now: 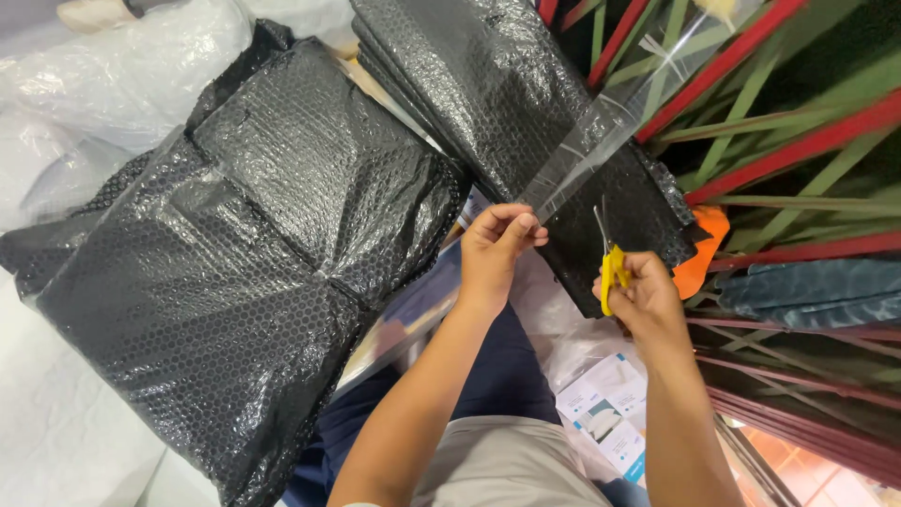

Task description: Cutting tape on bubble-wrapped packages using scissors to unpack them

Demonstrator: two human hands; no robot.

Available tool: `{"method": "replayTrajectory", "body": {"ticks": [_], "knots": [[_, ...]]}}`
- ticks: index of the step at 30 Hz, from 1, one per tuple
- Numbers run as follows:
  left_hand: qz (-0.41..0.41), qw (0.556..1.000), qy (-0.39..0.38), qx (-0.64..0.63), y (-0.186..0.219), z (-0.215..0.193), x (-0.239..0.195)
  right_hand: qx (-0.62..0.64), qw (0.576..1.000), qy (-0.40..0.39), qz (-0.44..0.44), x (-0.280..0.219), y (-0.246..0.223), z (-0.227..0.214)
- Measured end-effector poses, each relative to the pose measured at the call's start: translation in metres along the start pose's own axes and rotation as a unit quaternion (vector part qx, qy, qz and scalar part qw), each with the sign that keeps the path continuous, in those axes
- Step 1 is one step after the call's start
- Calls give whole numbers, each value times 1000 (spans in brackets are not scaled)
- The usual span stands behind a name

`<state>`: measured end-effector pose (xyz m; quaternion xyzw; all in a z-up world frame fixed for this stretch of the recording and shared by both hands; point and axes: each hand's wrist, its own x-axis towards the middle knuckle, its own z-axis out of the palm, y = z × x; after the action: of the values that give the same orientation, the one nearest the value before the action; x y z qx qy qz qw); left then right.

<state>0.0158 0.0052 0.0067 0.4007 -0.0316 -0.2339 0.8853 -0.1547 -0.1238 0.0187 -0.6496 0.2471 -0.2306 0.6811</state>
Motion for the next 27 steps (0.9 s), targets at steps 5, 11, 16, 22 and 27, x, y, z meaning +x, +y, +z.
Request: {"method": "replayTrajectory", "body": {"ticks": [5, 11, 16, 22, 27], "knots": [[5, 1000, -2, -31, -6, 0, 2, -90, 990, -55, 98, 2, -8, -24], [2, 999, 7, -39, -4, 7, -2, -211, 956, -148, 142, 30, -24, -18], [2, 999, 15, -48, -11, 5, 0, -225, 949, -157, 153, 47, -44, -10], [-21, 998, 16, -55, -5, 10, -4, -235, 943, -184, 147, 54, -55, -4], [-33, 997, 18, -62, 4, 14, -7, -247, 939, -200, 135, 61, -61, -2]]}}
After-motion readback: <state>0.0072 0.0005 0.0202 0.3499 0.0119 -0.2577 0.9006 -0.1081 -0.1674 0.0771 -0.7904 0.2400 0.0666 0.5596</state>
